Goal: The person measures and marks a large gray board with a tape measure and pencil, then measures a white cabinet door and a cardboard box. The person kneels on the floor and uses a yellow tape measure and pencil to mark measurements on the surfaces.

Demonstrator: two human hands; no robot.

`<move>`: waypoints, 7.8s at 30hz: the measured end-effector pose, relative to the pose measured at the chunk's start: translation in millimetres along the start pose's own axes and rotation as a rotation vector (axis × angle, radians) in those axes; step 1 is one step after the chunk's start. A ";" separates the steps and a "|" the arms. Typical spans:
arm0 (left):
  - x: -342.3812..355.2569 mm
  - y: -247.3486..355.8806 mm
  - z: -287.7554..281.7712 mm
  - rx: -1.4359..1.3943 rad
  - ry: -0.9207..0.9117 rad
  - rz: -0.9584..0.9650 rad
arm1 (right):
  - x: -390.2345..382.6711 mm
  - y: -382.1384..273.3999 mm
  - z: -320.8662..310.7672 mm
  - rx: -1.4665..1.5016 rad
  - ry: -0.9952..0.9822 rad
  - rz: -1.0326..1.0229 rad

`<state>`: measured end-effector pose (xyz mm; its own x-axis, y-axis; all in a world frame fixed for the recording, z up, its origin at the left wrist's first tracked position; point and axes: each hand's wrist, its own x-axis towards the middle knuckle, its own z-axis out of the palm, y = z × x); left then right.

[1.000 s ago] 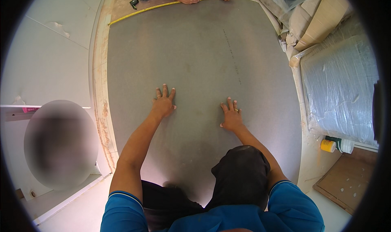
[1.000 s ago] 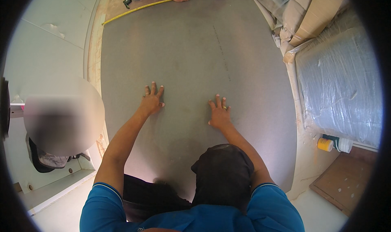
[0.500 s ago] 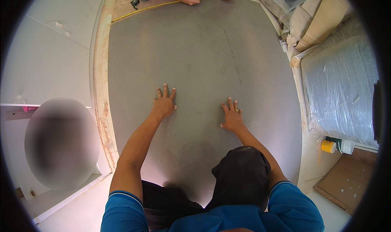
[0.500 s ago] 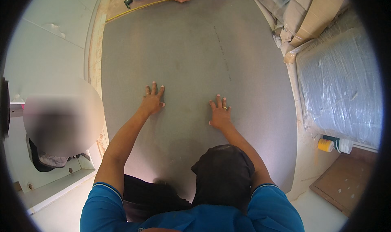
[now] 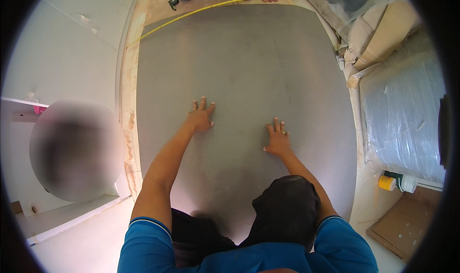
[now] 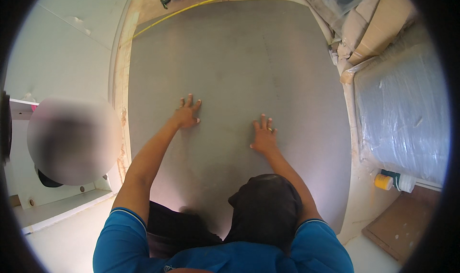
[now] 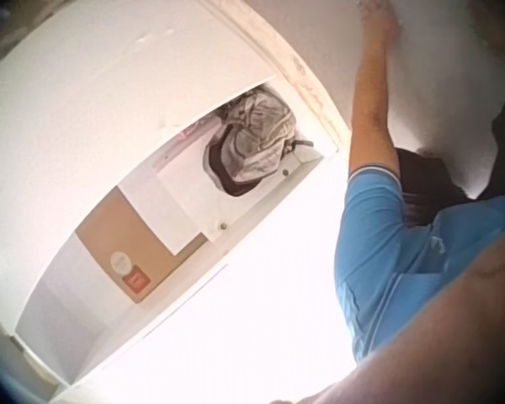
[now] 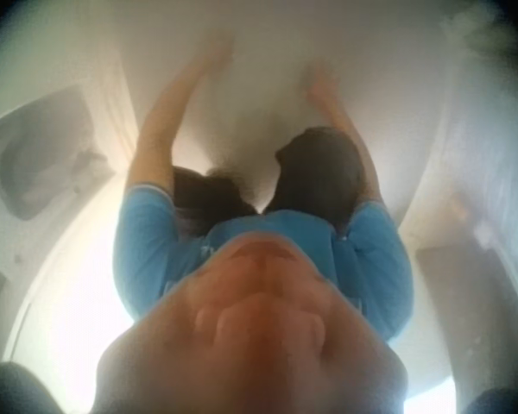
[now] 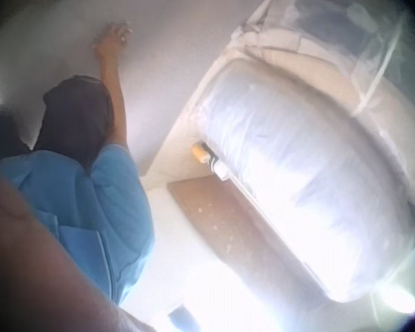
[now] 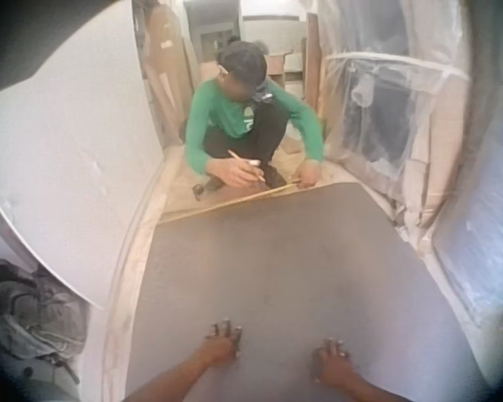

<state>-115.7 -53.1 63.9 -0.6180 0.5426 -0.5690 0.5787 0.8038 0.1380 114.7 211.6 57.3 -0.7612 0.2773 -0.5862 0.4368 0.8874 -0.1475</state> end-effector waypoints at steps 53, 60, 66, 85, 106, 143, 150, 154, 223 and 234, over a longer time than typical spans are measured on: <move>-172.3 -101.3 84.3 0.098 -0.322 -0.169 | 231.4 24.8 -115.5 0.308 0.800 -0.018; -175.9 -92.1 74.5 0.116 -0.354 -0.142 | 238.1 30.6 -150.8 0.213 0.496 0.120; -166.9 -103.0 88.3 0.148 -0.317 -0.128 | 230.3 34.6 -116.7 0.243 0.569 -0.048; 116.9 -73.0 -48.1 -0.508 0.561 -0.020 | -3.0 -26.6 73.4 0.252 0.558 -0.561; 225.5 -29.7 -93.5 0.078 0.198 -0.341 | 3.0 -6.9 71.2 0.258 0.423 -0.553; 101.5 -27.1 -43.4 0.512 0.440 0.006 | 3.2 -14.0 72.7 0.316 0.517 -0.525; -80.0 36.6 -11.4 -0.039 -0.072 0.539 | 2.5 -19.3 74.1 0.284 0.623 -0.585; -200.3 75.1 -84.7 0.057 -0.178 0.524 | -12.6 -29.1 46.1 0.473 0.538 -0.555; -264.2 24.7 -141.2 -1.697 0.355 0.113 | -136.2 -233.9 -226.9 0.991 -0.422 -0.533; -256.9 34.5 -146.6 -1.783 0.443 0.131 | -127.2 -211.2 -223.3 0.849 -0.123 -0.798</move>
<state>-15.1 -128.9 333.7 -0.8695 0.3951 -0.2965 -0.3728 -0.1310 0.9186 12.1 71.1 340.9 -0.9329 -0.3258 -0.1534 0.0713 0.2503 -0.9655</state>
